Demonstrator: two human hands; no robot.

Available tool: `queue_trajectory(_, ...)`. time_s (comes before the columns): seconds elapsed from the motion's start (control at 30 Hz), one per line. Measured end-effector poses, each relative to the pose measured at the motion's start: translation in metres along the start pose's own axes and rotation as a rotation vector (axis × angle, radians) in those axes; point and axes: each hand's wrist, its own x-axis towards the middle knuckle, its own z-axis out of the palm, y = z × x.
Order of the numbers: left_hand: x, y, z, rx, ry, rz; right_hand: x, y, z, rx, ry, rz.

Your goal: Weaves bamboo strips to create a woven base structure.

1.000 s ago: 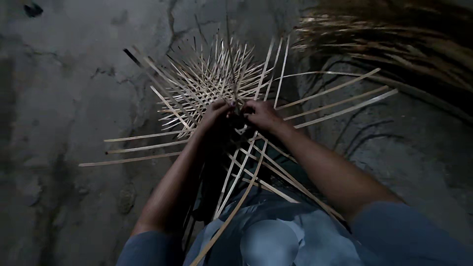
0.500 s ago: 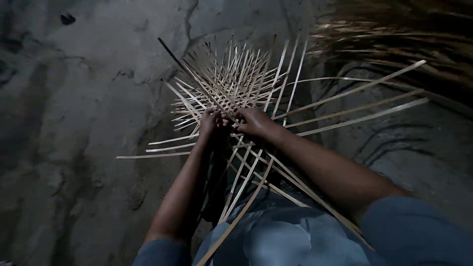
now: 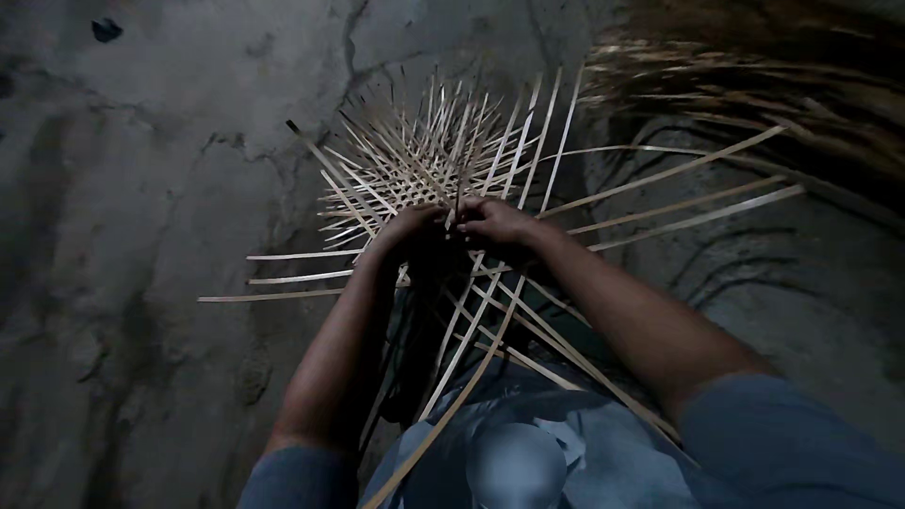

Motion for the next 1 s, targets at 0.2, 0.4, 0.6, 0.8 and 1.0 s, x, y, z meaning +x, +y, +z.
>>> queue_trajectory(0.2, -0.012, -0.020, -0.009, -0.158, -0.086, 0.315, -0.002, -0.009, 0.019, -0.174, 0.280, 0.097)
queue_trajectory(0.4, -0.029, -0.029, -0.020, -0.335, 0.294, 0.396, 0.004, -0.041, 0.055, -0.512, 0.289, 0.054)
queue_trajectory(0.6, -0.031, -0.043, -0.012, -0.447, 0.506, 0.089, 0.028, -0.058, 0.056, -0.523, 0.054, 0.057)
queue_trajectory(0.8, -0.028, -0.048, -0.003, -0.306, 0.465, 0.036, 0.024, -0.048, 0.049, -0.506, 0.055, -0.049)
queue_trajectory(1.0, -0.021, -0.050, -0.011, -0.199, 0.450, 0.110, 0.025, -0.042, 0.049, -0.491, 0.039, -0.060)
